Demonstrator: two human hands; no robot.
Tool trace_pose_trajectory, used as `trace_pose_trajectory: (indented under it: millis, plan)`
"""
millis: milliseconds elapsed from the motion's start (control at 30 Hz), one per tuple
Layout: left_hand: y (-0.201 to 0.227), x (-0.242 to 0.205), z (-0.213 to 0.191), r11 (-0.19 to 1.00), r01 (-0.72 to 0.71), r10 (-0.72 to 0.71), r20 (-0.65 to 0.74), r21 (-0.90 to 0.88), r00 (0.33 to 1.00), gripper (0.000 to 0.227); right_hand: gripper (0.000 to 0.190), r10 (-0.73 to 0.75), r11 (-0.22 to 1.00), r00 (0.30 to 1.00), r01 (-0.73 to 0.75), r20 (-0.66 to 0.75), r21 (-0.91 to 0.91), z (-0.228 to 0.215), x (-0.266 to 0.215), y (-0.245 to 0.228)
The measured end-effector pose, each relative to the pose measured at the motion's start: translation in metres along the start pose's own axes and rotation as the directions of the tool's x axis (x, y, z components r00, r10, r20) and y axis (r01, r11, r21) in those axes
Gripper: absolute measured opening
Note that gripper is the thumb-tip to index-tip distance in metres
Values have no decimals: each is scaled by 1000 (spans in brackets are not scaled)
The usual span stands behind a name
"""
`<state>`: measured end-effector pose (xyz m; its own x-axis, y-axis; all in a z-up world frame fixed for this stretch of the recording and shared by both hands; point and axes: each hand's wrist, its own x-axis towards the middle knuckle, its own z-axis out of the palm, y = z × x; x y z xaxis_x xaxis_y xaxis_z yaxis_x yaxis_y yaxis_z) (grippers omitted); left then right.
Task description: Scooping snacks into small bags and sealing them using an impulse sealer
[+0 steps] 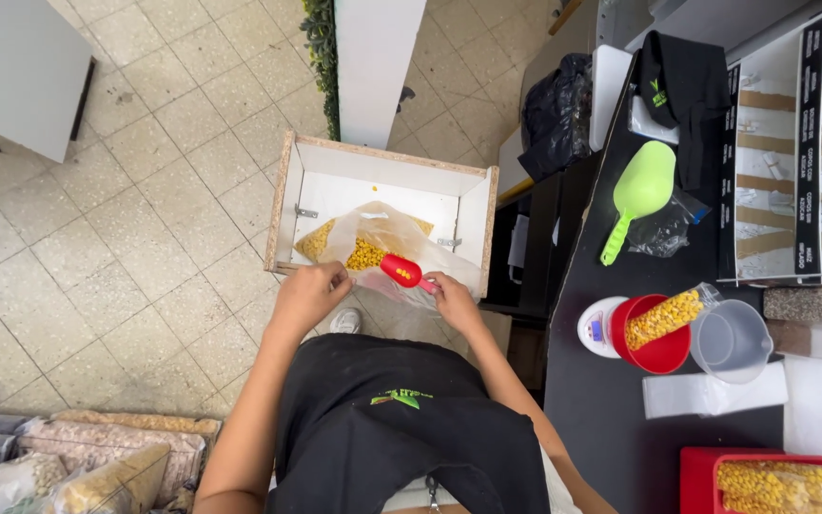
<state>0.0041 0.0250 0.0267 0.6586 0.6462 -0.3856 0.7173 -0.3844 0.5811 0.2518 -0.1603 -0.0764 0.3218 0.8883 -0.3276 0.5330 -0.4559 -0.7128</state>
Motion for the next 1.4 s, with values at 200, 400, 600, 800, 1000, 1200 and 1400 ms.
trace_pose_trajectory:
  millis: [200, 400, 600, 800, 1000, 1200, 1400]
  plan:
    - [9, -14, -17, 994, -36, 42, 48, -106, 998, 26, 37, 26, 1000, 1000, -26, 12, -6, 6, 5, 2]
    - [4, -12, -13, 991, -68, 79, 99, -115, 992, 32, 39, 8, 1000, 1000, -9, 4, 11, 11, 10, 0]
    - [-3, 4, -3, 998, -56, 58, 85, -22, 995, 35, 39, 18, 1000, 1000, -18, 9, 12, 16, 26, 5]
    - [-16, 27, 29, 961, -64, 72, -19, 269, 997, 28, 33, 71, 994, 997, -68, 29, -81, 25, 42, 1]
    - [-7, 57, 56, 861, -84, 184, -153, 501, 971, 19, 34, 100, 942, 994, -83, 34, -326, 50, 91, 46]
    - [2, 75, 12, 975, -71, 51, 103, 211, 993, 60, 42, -1, 990, 998, 9, 57, -139, 45, 114, 16]
    - [-2, 62, -6, 986, -136, 135, 25, 99, 991, 70, 55, 327, 877, 917, -206, 227, -434, 147, 191, 167]
